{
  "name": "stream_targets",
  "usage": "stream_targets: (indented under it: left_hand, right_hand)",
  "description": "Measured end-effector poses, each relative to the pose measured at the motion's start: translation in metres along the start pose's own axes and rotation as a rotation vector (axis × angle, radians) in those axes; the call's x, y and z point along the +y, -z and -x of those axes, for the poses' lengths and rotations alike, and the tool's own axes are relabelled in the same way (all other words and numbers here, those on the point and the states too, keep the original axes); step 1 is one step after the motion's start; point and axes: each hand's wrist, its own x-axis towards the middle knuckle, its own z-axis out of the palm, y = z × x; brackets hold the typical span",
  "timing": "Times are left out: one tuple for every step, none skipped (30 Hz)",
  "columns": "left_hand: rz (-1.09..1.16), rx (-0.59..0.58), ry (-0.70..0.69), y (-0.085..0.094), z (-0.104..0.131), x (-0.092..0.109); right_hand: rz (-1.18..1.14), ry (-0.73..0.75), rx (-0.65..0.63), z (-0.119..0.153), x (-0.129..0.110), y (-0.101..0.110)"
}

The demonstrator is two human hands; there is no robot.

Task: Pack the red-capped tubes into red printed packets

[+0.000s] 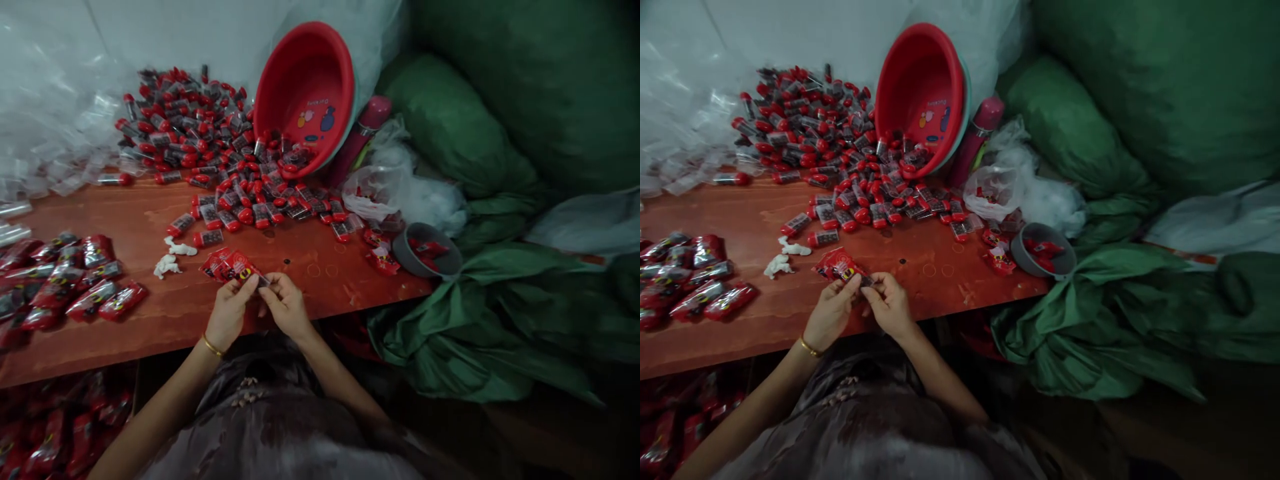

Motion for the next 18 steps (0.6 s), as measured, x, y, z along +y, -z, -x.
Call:
stream_targets:
  left_hand:
    - [-0.006, -0.017, 0.018, 0.0, 0.001, -0.002]
    - [-0.009, -0.031, 0.041, 0.0, 0.002, -0.003]
    - [-0.01, -0.044, 0.07, 0.001, 0.003, -0.004]
    - [-0.013, -0.056, 0.109, 0.002, 0.003, -0.004]
    - [-0.016, -0.067, 0.154, 0.005, 0.002, -0.003]
    - [-0.016, -0.072, 0.197, 0.01, 0.002, 0.001]
    - [-0.009, -0.069, 0.232, 0.016, 0.001, 0.006]
    - [0.006, -0.046, 0.252, 0.023, -0.001, 0.013]
    - [0.031, -0.003, 0.246, 0.032, -0.003, 0.022]
    - [0.065, 0.065, 0.217, 0.042, -0.005, 0.034]
    - [0.102, 0.16, 0.164, 0.053, -0.007, 0.046]
    - [0.144, 0.266, 0.088, 0.064, -0.009, 0.059]
    - [0.184, 0.384, 0.02, 0.076, -0.01, 0.071]
    - [0.224, 0.474, -0.052, 0.086, -0.01, 0.081]
    - [0.253, 0.52, -0.11, 0.094, -0.01, 0.088]
    - [0.263, 0.541, -0.157, 0.099, -0.009, 0.091]
    - [0.249, 0.535, -0.197, 0.1, -0.008, 0.09]
    - [0.196, 0.511, -0.235, 0.098, -0.007, 0.085]
  right_hand:
    - [0.0, -0.012, 0.013, -0.002, 0.003, -0.002]
    - [0.015, -0.018, 0.027, -0.004, 0.005, -0.004]
    - [0.054, -0.009, 0.043, -0.008, 0.007, -0.006]
    - [0.121, 0.016, 0.056, -0.012, 0.007, -0.006]
    - [0.221, 0.061, 0.065, -0.018, 0.007, -0.003]
    - [0.351, 0.123, 0.077, -0.025, 0.004, 0.004]
    - [0.5, 0.188, 0.097, -0.034, 0.001, 0.014]
    - [0.66, 0.254, 0.13, -0.044, -0.002, 0.029]
    - [0.817, 0.287, 0.207, -0.055, -0.006, 0.046]
    - [0.957, 0.27, 0.326, -0.066, -0.009, 0.066]
    - [1.083, 0.199, 0.471, -0.077, -0.01, 0.087]
    - [1.175, 0.093, 0.616, -0.087, -0.009, 0.106]
    - [1.235, -0.024, 0.692, -0.096, -0.006, 0.123]
    - [1.262, -0.117, 0.702, -0.102, -0.002, 0.135]
    - [1.283, -0.138, 0.668, -0.107, 0.004, 0.142]
    - [1.296, -0.127, 0.631, -0.108, 0.01, 0.145]
    - [1.296, -0.091, 0.575, -0.107, 0.016, 0.142]
    - [1.29, -0.034, 0.514, -0.104, 0.022, 0.135]
